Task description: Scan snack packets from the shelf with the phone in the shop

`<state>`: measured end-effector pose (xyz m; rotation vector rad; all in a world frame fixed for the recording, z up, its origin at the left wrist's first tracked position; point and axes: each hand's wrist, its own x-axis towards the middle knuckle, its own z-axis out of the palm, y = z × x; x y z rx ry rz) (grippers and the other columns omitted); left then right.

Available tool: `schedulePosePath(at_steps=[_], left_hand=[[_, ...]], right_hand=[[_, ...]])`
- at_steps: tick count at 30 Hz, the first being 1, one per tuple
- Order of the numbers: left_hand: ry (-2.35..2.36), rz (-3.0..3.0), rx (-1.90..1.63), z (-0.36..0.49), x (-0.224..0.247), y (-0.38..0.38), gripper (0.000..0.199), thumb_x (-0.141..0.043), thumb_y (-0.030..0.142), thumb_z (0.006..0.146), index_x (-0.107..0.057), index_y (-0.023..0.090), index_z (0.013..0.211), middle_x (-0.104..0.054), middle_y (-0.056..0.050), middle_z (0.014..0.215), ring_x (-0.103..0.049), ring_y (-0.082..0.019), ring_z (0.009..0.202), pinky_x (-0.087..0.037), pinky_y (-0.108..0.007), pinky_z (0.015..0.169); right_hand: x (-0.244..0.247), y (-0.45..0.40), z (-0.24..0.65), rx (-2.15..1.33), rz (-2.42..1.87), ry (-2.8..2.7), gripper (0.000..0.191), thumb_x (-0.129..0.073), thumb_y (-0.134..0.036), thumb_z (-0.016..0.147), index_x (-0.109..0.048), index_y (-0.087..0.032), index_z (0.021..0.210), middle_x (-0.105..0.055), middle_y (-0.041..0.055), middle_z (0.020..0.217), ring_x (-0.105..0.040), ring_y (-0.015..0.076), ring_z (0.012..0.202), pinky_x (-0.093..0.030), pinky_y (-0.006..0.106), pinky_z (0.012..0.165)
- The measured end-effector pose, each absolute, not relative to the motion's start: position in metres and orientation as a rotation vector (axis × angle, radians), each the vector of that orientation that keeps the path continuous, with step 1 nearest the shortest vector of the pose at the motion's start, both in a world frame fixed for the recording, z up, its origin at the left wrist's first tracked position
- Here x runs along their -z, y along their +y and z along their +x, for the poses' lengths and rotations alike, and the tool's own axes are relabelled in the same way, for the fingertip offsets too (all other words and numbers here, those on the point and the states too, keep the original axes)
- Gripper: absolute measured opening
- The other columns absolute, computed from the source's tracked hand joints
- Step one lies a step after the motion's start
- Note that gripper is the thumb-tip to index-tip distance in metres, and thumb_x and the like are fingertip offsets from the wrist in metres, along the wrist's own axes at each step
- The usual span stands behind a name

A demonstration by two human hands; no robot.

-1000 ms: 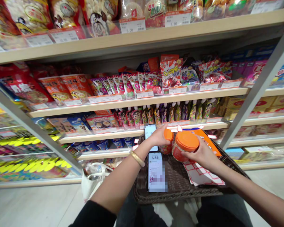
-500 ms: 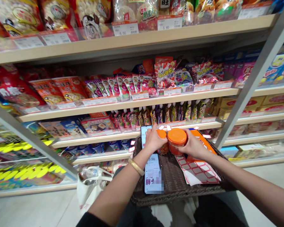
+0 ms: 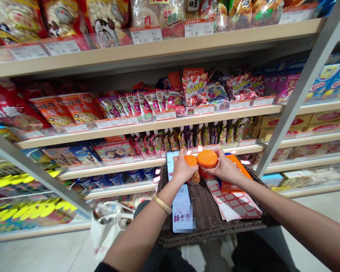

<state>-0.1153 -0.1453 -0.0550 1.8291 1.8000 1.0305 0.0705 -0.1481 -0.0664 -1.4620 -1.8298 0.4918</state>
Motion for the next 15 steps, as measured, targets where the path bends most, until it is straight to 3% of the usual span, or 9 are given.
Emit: schedulePosePath(at_steps=[7,11,15], left_hand=[[1.812,1.836,-1.062,-0.113,0.059,-0.149,0.08,-0.076,0.029,0.063,-0.041,0.02,0.134,-0.058,-0.011,0.119,-0.054,-0.03,0.12,-0.044,-0.041,0.103],[1.803,1.846,-1.149,-0.109,0.064,-0.151,0.083,-0.077,0.028,0.061,-0.038,0.019,0.134,-0.053,-0.011,0.119,-0.052,-0.029,0.12,-0.043,-0.04,0.104],[1.803,1.858,-1.17,-0.103,0.068,-0.152,0.083,-0.078,0.026,0.062,-0.037,0.018,0.133,-0.049,-0.012,0.123,-0.048,-0.029,0.124,-0.041,-0.041,0.106]], right_hand=[[0.058,-0.143,0.072,-0.16,-1.518,-2.1,0.068,-0.073,-0.043,0.075,-0.041,-0.021,0.131,-0.069,0.0135,0.114,-0.065,0.0342,0.107,-0.046,0.042,0.087],[0.056,-0.145,0.07,0.095,-1.591,-2.172,0.052,-0.071,-0.046,0.076,-0.051,-0.018,0.113,-0.066,0.0166,0.11,-0.061,0.0353,0.106,-0.043,0.041,0.086],[0.058,-0.144,0.068,0.175,-1.672,-2.168,0.054,-0.073,-0.052,0.075,-0.052,-0.015,0.108,-0.063,0.0184,0.108,-0.06,0.0349,0.103,-0.043,0.04,0.084]])
